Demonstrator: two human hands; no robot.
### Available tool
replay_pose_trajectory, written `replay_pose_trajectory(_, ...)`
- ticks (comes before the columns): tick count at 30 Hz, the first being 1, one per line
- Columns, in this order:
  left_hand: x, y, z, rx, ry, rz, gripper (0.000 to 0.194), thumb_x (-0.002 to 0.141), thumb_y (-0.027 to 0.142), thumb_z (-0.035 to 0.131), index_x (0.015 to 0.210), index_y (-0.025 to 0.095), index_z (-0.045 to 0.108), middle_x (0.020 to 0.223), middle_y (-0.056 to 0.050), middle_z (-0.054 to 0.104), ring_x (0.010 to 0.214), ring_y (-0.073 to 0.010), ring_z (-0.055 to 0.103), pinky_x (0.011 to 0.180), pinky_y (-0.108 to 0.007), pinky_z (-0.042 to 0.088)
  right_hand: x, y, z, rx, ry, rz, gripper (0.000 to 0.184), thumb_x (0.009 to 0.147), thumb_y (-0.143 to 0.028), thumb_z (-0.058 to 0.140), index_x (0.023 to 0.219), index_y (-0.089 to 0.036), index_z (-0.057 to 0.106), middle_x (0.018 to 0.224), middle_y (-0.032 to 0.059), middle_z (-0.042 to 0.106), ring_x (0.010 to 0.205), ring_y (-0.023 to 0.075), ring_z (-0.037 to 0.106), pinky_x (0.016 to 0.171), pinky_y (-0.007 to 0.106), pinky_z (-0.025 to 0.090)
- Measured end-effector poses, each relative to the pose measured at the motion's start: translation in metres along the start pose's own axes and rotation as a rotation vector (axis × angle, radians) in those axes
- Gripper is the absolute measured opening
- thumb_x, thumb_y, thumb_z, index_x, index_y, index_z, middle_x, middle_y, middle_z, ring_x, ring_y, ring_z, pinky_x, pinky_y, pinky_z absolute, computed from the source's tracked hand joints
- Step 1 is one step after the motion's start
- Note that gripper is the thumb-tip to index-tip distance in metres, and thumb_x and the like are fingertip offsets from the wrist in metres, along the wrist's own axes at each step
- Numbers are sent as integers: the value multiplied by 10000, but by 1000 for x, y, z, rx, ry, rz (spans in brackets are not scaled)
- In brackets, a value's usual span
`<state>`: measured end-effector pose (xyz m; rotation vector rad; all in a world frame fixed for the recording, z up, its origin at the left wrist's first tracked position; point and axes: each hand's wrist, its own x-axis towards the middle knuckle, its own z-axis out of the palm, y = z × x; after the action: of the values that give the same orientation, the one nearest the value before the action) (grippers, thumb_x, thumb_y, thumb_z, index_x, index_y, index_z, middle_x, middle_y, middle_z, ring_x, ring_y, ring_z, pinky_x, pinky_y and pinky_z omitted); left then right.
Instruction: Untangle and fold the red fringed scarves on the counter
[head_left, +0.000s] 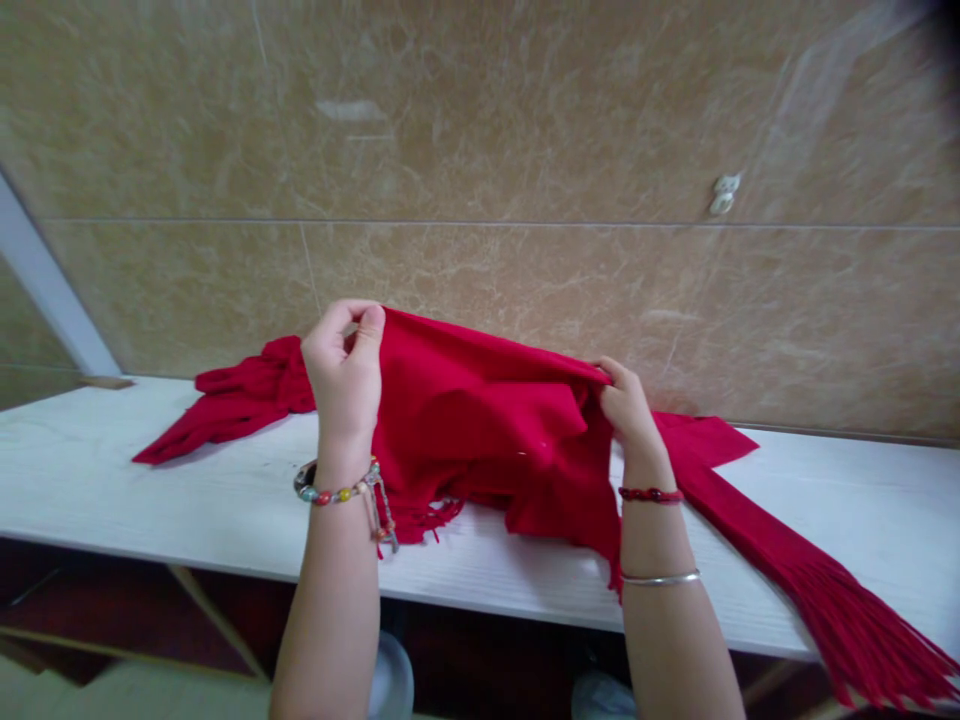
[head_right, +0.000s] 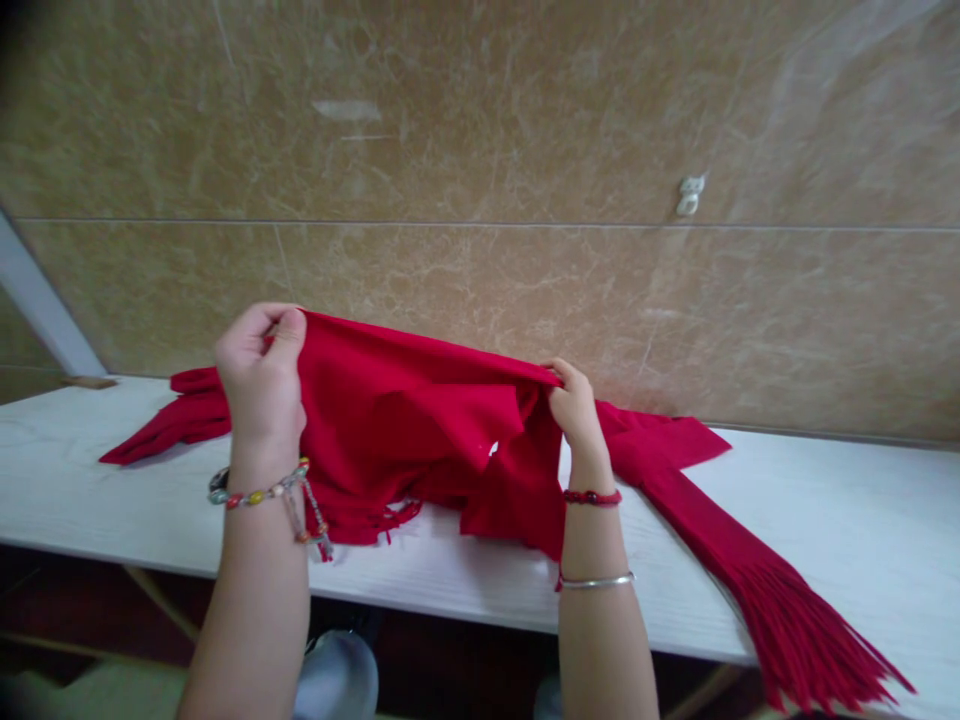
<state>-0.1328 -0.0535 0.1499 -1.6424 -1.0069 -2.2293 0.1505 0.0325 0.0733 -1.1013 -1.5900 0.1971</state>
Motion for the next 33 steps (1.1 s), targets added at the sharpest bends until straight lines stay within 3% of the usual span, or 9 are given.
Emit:
replay_pose_trajectory(2, 0, -3, -2, 28, -38, -34, 131, 779, 252, 534, 712, 159, 597, 646, 22, 547, 605, -95, 469, 562, -195, 364, -2, 23, -2, -25, 37, 74, 367, 661, -162, 372, 927, -162, 625, 850, 50, 680, 829, 193, 594, 701, 276, 462)
replay_pose_trajectory(5, -6, -12, 7, 136, -299, -113, 146, 771, 239, 515, 696, 156, 609, 693, 3, 603, 660, -121, 526, 624, -219, 399, -8, 39, -1, -354, -52, 264, 374, 659, -110, 399, 935, -140, 651, 910, 109, 681, 912, 226, 599, 774, 297, 442)
replay_pose_trajectory(7, -13, -18, 18, 203, -454, -155, 174, 779, 235, 487, 681, 155, 606, 698, -9, 619, 685, -140, 548, 651, -240, 410, -9, 34, -1, -526, -144, 337, 347, 637, -64, 442, 884, -136, 676, 888, 139, 683, 922, 247, 605, 797, 314, 430)
replay_pose_trajectory(9, -20, -20, 28, 238, -553, -171, 184, 786, 230, 469, 679, 154, 599, 700, -18, 623, 699, -152, 557, 661, -255, 416, -9, 14, -2, -516, -245, 239, 331, 632, -58, 490, 884, -155, 681, 904, 123, 685, 930, 241, 605, 818, 324, 427)
replay_pose_trajectory(14, -30, -7, 42, 195, -740, -32, 169, 806, 213, 465, 713, 167, 599, 734, -21, 610, 726, -152, 557, 700, -269, 423, -14, -64, 9, -122, -468, -255, 419, 748, -251, 547, 1166, -212, 540, 1181, 60, 582, 1049, 185, 538, 856, 319, 424)
replay_pose_trajectory(17, -30, 6, 41, 177, -801, 50, 166, 816, 211, 468, 728, 176, 603, 750, -17, 598, 739, -148, 552, 717, -268, 422, -18, -89, 22, -60, -576, -306, 293, 758, -257, 549, 1039, -201, 612, 995, 38, 665, 877, 174, 596, 778, 297, 442)
replay_pose_trajectory(24, -18, 6, 25, 189, -754, 53, 161, 808, 221, 485, 712, 164, 601, 740, -15, 600, 729, -145, 556, 697, -254, 422, -14, -79, 21, -101, -369, -219, 205, 793, -248, 483, 799, -160, 669, 744, 24, 677, 675, 155, 590, 629, 240, 420)
replay_pose_trajectory(31, 3, -9, -11, 237, -255, -19, 157, 798, 264, 504, 758, 161, 616, 762, -15, 614, 712, -139, 555, 672, -236, 424, -7, -44, 5, -521, -364, -164, 331, 669, -45, 419, 810, -177, 688, 772, 51, 699, 758, 186, 616, 673, 243, 423)
replay_pose_trajectory(33, 8, -21, -24, 352, -187, -45, 138, 783, 249, 517, 749, 164, 621, 762, -23, 615, 711, -151, 553, 681, -260, 422, -7, -36, 1, -598, -342, -149, 341, 673, -50, 410, 824, -178, 688, 787, 65, 702, 763, 193, 618, 689, 248, 427)
